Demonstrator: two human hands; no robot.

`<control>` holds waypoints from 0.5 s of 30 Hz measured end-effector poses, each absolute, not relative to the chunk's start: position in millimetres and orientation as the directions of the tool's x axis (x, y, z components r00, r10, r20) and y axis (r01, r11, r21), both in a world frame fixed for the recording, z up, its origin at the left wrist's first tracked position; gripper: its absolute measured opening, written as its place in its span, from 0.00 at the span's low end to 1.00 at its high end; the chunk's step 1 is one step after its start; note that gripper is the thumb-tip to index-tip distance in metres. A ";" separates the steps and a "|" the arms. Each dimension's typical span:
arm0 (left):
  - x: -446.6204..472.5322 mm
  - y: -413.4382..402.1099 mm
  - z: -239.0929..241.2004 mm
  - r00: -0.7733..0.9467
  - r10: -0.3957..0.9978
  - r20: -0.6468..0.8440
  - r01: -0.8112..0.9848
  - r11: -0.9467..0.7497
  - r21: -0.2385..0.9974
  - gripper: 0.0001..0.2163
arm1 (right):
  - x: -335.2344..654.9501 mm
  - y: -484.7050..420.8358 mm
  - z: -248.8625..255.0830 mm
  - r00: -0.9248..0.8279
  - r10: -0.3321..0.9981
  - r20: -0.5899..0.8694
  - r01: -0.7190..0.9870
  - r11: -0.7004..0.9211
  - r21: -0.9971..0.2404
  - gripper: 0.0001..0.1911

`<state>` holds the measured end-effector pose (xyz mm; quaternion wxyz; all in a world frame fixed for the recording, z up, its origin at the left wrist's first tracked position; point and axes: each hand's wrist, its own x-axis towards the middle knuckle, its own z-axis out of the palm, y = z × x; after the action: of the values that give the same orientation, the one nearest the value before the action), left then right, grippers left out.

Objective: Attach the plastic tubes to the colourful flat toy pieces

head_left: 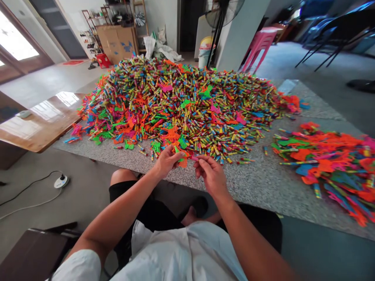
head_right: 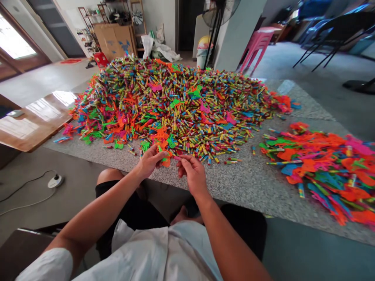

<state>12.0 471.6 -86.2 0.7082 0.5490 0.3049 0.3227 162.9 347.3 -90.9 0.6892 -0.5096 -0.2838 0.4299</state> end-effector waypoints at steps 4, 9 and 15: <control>14.6 470.2 -85.4 0.584 0.809 -0.064 -0.131 0.172 0.976 0.23 | 161.5 346.6 -93.4 0.499 0.865 -0.057 -0.355 0.144 -0.924 0.16; 16.6 469.6 -85.7 0.559 0.826 -0.074 -0.112 0.164 0.980 0.24 | 158.2 346.0 -100.1 0.470 0.877 -0.095 -0.415 0.125 -0.901 0.18; 16.0 465.7 -90.5 0.548 0.828 -0.117 -0.122 0.217 0.969 0.25 | 159.4 339.9 -102.2 0.471 0.882 0.004 -0.181 0.101 -0.978 0.17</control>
<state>16.0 465.7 -90.5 0.7044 0.5271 0.3352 0.3371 159.4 339.9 -102.2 0.6672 -0.5391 -0.3249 0.3984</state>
